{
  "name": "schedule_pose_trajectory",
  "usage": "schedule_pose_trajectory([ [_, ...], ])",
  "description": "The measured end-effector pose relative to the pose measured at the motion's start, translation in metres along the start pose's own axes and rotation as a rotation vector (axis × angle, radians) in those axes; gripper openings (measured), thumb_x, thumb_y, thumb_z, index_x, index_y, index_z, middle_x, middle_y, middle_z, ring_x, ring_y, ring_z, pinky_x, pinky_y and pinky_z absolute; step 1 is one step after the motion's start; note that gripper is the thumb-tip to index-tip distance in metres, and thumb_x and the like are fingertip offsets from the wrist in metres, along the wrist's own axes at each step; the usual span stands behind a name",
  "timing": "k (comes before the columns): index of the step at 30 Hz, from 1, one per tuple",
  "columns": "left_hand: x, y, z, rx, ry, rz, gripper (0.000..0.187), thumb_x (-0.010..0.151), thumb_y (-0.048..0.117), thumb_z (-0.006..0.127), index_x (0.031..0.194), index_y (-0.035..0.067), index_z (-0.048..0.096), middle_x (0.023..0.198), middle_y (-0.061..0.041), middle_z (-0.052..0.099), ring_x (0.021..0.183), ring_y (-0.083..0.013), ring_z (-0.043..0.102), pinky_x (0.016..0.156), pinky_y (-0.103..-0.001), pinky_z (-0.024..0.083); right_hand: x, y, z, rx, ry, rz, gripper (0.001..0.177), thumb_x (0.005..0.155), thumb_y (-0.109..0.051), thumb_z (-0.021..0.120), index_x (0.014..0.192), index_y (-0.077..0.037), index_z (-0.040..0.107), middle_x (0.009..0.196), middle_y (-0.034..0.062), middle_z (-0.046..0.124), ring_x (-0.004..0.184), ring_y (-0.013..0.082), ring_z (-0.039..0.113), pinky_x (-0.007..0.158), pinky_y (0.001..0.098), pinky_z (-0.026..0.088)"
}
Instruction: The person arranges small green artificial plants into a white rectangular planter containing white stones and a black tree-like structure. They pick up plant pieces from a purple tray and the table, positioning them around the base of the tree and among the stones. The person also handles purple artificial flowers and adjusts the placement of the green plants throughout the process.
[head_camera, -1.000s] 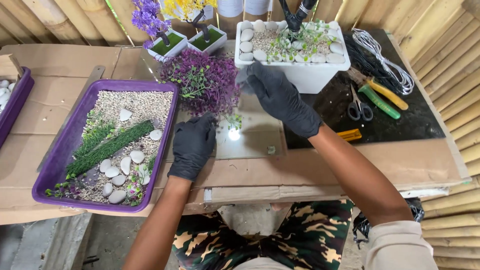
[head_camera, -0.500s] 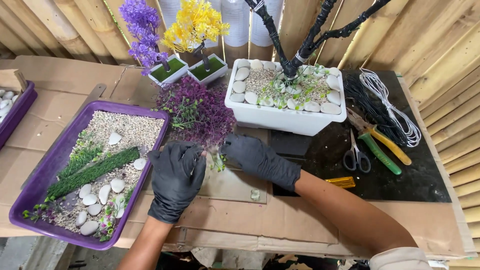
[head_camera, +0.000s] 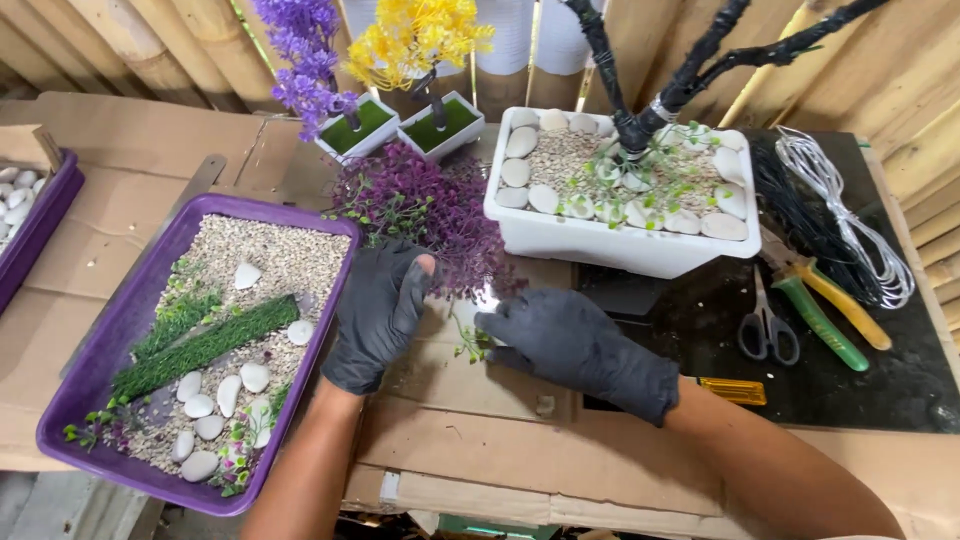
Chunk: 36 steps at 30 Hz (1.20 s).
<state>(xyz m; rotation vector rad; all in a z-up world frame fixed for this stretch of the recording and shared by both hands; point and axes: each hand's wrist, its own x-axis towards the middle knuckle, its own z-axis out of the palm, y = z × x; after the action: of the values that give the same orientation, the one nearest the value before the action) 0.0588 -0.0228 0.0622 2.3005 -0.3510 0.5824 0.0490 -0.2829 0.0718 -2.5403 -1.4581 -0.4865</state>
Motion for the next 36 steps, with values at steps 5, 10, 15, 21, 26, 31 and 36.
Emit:
schedule_pose_trajectory([
  [5, 0.005, -0.02, 0.015, 0.633, 0.347, 0.08, 0.022, 0.104, 0.033, 0.057, 0.118, 0.017, 0.064, 0.111, -0.012, 0.063, 0.109, -0.0351, 0.062, 0.091, -0.045, 0.053, -0.005, 0.011, -0.006, 0.001, 0.145, 0.022, 0.032, 0.1, -0.052, 0.061, 0.107, -0.022, 0.07, 0.089, -0.0032, 0.068, 0.082, 0.0211, 0.07, 0.067, 0.0336, 0.057],
  [10, 0.018, -0.047, 0.023, 0.898, 0.259, -0.09, 0.078, 0.093, 0.028, 0.068, 0.163, 0.02, 0.034, 0.159, -0.016, 0.043, 0.131, -0.0406, 0.055, 0.097, -0.057, 0.049, -0.001, 0.013, 0.001, -0.027, 0.213, 0.066, 0.014, 0.1, -0.034, 0.064, 0.101, -0.02, 0.067, 0.089, 0.0012, 0.061, 0.083, 0.0252, 0.066, 0.069, 0.0367, 0.056],
  [15, 0.017, -0.058, 0.037, 0.874, 0.244, -0.093, 0.053, 0.103, 0.043, 0.061, 0.15, 0.019, 0.054, 0.14, -0.025, 0.06, 0.136, -0.0449, 0.05, 0.109, -0.065, 0.029, 0.0, 0.006, 0.01, 0.005, 0.026, 0.007, 0.018, 0.098, -0.035, 0.063, 0.101, -0.017, 0.064, 0.096, 0.0034, 0.063, 0.092, 0.0266, 0.066, 0.074, 0.0409, 0.055],
  [21, 0.023, -0.054, 0.016, 0.854, 0.109, -0.235, 0.046, 0.091, 0.037, 0.061, 0.135, 0.023, 0.059, 0.114, -0.012, 0.061, 0.114, -0.0367, 0.054, 0.091, -0.058, 0.042, 0.013, 0.0, -0.012, 0.033, 0.065, 0.024, 0.021, 0.101, -0.036, 0.063, 0.097, -0.016, 0.065, 0.094, 0.0038, 0.062, 0.089, 0.0276, 0.065, 0.072, 0.0393, 0.053],
  [26, 0.028, -0.077, 0.023, 0.752, 0.187, -0.242, 0.033, 0.088, 0.033, 0.063, 0.12, 0.026, 0.065, 0.109, -0.008, 0.063, 0.112, -0.0348, 0.056, 0.094, -0.057, 0.041, 0.063, -0.007, -0.021, -0.01, 0.078, 0.025, 0.022, 0.102, -0.038, 0.058, 0.107, -0.017, 0.065, 0.105, 0.0052, 0.063, 0.102, 0.0279, 0.065, 0.081, 0.0399, 0.053],
  [31, 0.029, -0.088, 0.023, 0.562, 0.314, -0.239, 0.025, 0.094, 0.037, 0.058, 0.115, 0.031, 0.068, 0.111, -0.005, 0.065, 0.112, -0.0299, 0.059, 0.101, -0.049, 0.042, 0.127, 0.007, 0.02, -0.051, 0.173, -0.006, 0.041, 0.099, -0.035, 0.063, 0.129, -0.008, 0.061, 0.127, 0.0139, 0.062, 0.12, 0.0327, 0.061, 0.097, 0.0458, 0.052],
  [36, 0.019, -0.004, -0.045, 0.213, 0.75, -0.059, 0.012, 0.104, 0.022, 0.055, 0.107, 0.012, 0.062, 0.097, -0.011, 0.057, 0.098, -0.0416, 0.06, 0.084, -0.05, 0.049, 0.152, 0.026, 0.064, -0.021, 0.139, 0.117, 0.054, 0.091, -0.029, 0.073, 0.138, -0.007, 0.057, 0.113, 0.0152, 0.067, 0.103, 0.034, 0.067, 0.087, 0.0459, 0.058],
])
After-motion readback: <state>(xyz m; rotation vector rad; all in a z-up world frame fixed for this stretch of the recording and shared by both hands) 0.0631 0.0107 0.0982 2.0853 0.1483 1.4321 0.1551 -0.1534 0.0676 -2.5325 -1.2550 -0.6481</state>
